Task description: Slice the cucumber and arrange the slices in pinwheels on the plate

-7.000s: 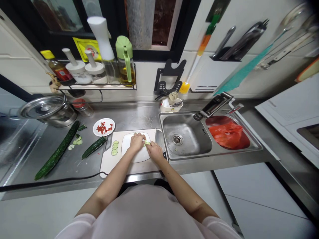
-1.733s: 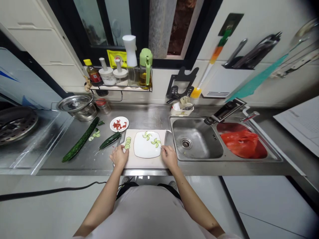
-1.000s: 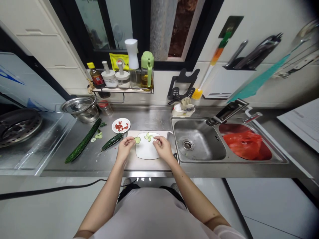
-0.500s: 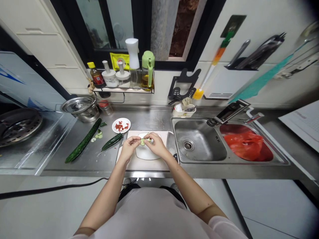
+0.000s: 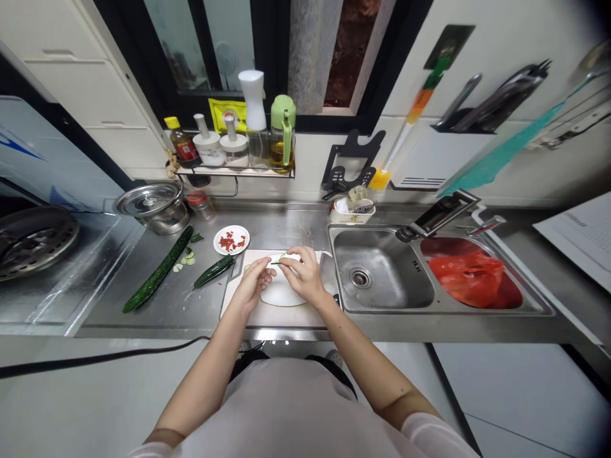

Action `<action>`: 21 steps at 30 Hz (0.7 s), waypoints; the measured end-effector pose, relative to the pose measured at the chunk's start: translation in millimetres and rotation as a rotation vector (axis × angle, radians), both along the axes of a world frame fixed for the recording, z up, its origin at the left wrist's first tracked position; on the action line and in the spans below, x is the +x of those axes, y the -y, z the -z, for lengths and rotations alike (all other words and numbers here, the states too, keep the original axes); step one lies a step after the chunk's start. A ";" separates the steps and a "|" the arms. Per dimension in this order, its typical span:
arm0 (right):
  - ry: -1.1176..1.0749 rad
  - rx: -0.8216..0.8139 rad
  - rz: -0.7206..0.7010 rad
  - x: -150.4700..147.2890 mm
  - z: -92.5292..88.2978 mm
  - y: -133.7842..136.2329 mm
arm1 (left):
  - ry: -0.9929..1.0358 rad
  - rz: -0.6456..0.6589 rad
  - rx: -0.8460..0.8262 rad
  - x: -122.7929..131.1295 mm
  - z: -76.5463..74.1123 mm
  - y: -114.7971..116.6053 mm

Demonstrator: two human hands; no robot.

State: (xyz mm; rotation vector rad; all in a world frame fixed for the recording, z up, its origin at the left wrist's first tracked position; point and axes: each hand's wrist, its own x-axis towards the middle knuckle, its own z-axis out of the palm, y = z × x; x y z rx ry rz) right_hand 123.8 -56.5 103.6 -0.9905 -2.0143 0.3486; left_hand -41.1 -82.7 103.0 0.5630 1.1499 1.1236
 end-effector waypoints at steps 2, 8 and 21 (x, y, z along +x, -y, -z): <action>0.015 0.024 -0.007 2.1 0.1 -0.5 | 0.057 0.017 -0.010 -0.1 -5.9 -2.3; 0.067 0.029 -0.054 6.9 2.2 -1.4 | 0.010 0.003 0.046 0.1 -9.6 -7.0; 0.088 -0.124 -0.139 11.3 3.6 1.5 | -0.211 0.009 0.248 4.8 -3.2 -2.9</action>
